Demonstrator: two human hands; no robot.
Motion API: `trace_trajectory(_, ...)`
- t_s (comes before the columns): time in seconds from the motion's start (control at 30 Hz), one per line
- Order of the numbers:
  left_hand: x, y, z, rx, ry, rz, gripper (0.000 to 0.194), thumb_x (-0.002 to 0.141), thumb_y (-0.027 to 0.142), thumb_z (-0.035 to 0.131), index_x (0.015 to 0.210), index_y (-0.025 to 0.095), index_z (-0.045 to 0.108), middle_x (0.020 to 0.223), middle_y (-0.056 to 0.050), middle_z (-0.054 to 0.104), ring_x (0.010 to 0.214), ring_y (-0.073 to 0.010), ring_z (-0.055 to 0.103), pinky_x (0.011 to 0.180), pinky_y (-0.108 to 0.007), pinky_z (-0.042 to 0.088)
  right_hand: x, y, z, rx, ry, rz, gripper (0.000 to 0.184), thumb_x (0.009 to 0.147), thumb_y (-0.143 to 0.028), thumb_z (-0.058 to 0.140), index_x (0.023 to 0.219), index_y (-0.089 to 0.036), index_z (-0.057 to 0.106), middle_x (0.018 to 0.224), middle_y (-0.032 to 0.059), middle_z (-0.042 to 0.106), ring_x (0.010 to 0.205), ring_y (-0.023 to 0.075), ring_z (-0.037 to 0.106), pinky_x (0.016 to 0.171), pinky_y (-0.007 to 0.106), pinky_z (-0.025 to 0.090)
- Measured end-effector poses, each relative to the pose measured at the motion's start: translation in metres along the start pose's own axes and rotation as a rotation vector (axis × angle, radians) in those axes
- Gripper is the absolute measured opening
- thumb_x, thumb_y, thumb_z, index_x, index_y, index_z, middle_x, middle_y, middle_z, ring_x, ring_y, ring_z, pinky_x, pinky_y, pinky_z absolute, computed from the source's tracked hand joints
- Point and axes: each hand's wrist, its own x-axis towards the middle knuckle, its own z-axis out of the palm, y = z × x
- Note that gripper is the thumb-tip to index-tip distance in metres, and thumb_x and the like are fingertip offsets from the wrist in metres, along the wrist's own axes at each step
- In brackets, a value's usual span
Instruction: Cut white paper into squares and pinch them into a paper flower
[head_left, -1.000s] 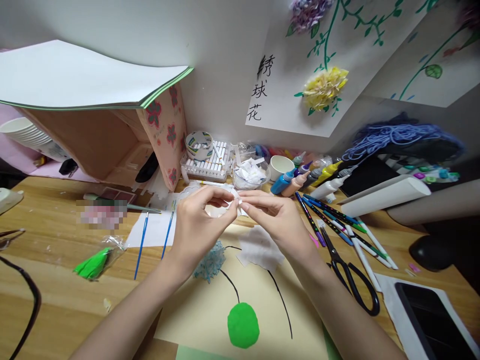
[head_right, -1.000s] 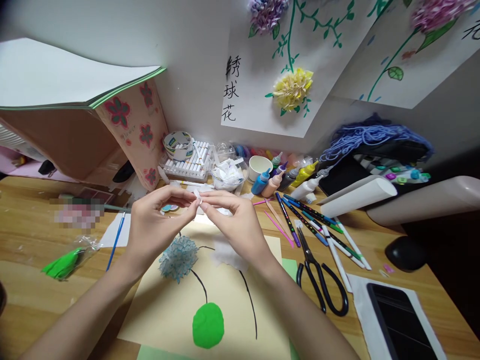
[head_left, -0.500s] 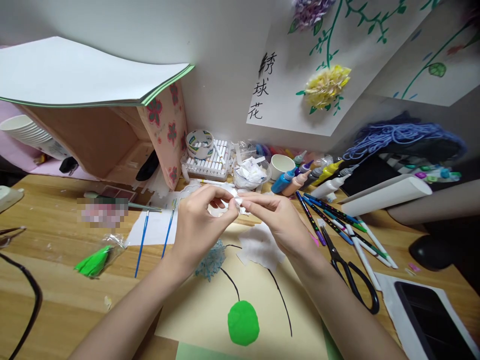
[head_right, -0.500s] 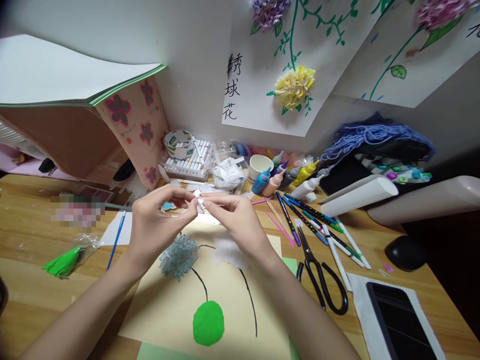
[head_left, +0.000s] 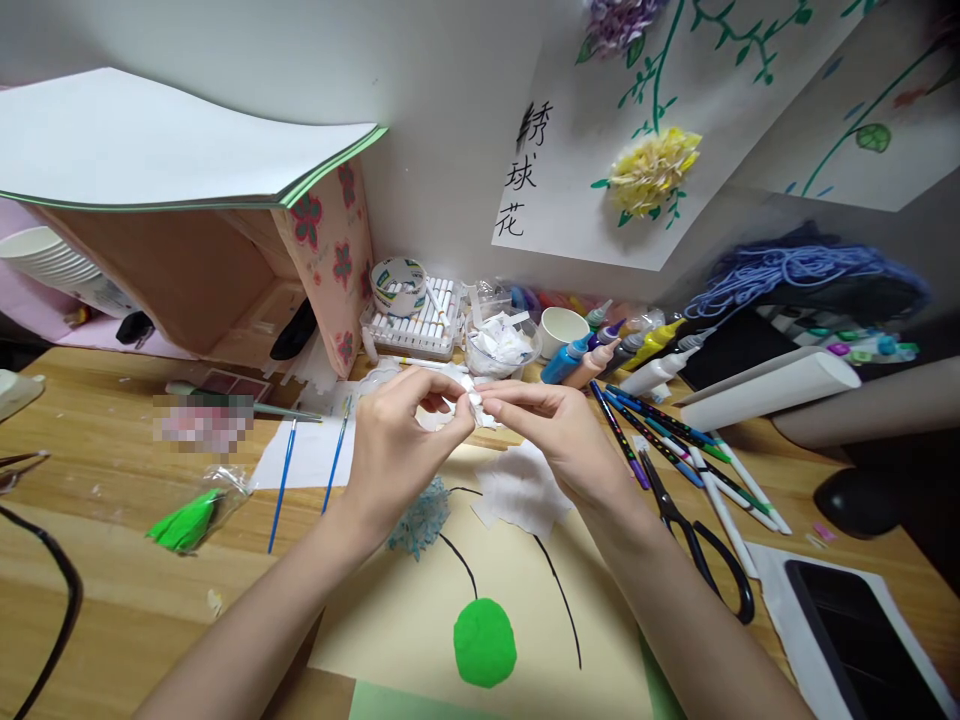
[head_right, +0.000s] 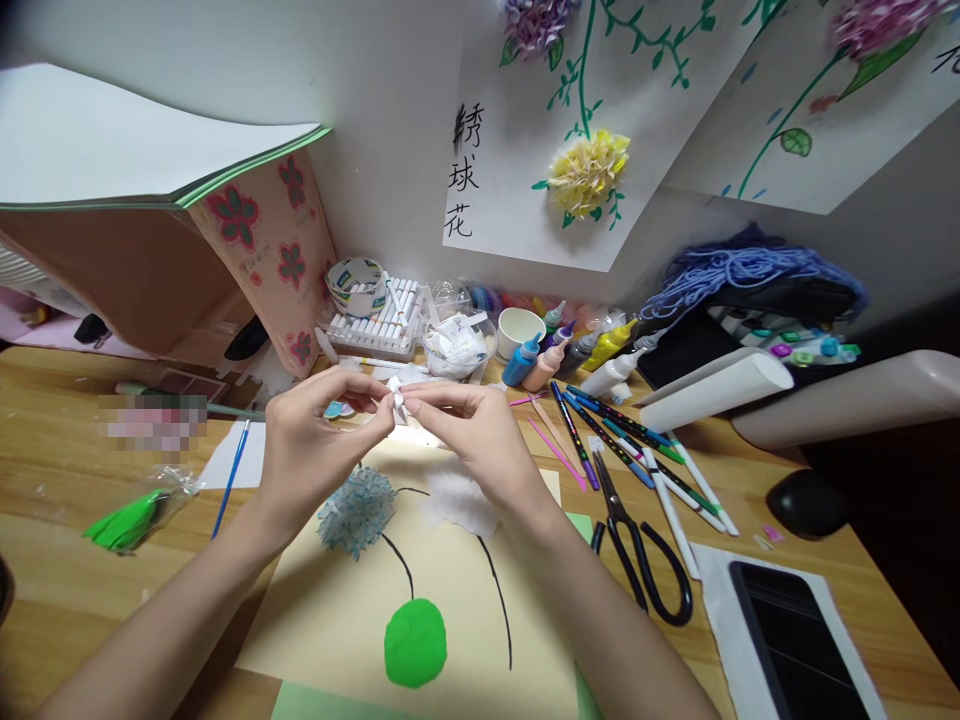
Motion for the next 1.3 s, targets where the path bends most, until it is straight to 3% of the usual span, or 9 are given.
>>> trace_trajectory(0.4, -0.0018, 0.0, 0.0017, -0.009, 0.001, 0.004, 0.006, 0.076, 0.016, 0.058, 0.073, 0.018, 0.062, 0.072, 0.0, 0.064, 0.065, -0.012, 0.057, 0.064, -0.024, 0.047, 0.0013, 0.0025, 0.0016, 0.042, 0.003, 0.036, 0.017, 0.069, -0.031, 0.073, 0.083, -0.022, 0.075, 0.091, 0.004, 0.074, 0.086, 0.0194, 0.067, 0.077, 0.033, 0.053)
trace_trajectory(1.0, -0.0016, 0.0006, 0.0021, -0.071, -0.036, -0.047, 0.005, 0.076, 0.017, 0.061, 0.074, 0.017, 0.065, 0.072, -0.001, 0.066, 0.064, -0.0117, 0.058, 0.063, -0.024, 0.048, 0.0024, 0.0058, 0.0001, 0.018, 0.019, 0.033, 0.012, 0.07, -0.03, 0.072, 0.077, -0.02, 0.073, 0.082, 0.0028, 0.072, 0.08, 0.0167, 0.065, 0.073, 0.029, 0.05)
trace_trajectory(1.3, -0.0051, 0.0025, 0.0065, -0.22, -0.054, -0.171, 0.012, 0.075, 0.025, 0.066, 0.081, 0.016, 0.071, 0.078, -0.002, 0.072, 0.065, -0.0125, 0.065, 0.064, -0.022, 0.052, 0.0027, 0.0077, 0.0065, -0.045, 0.13, -0.077, 0.007, 0.07, -0.023, 0.069, 0.074, -0.017, 0.069, 0.08, 0.0032, 0.069, 0.075, 0.0151, 0.063, 0.07, 0.026, 0.049)
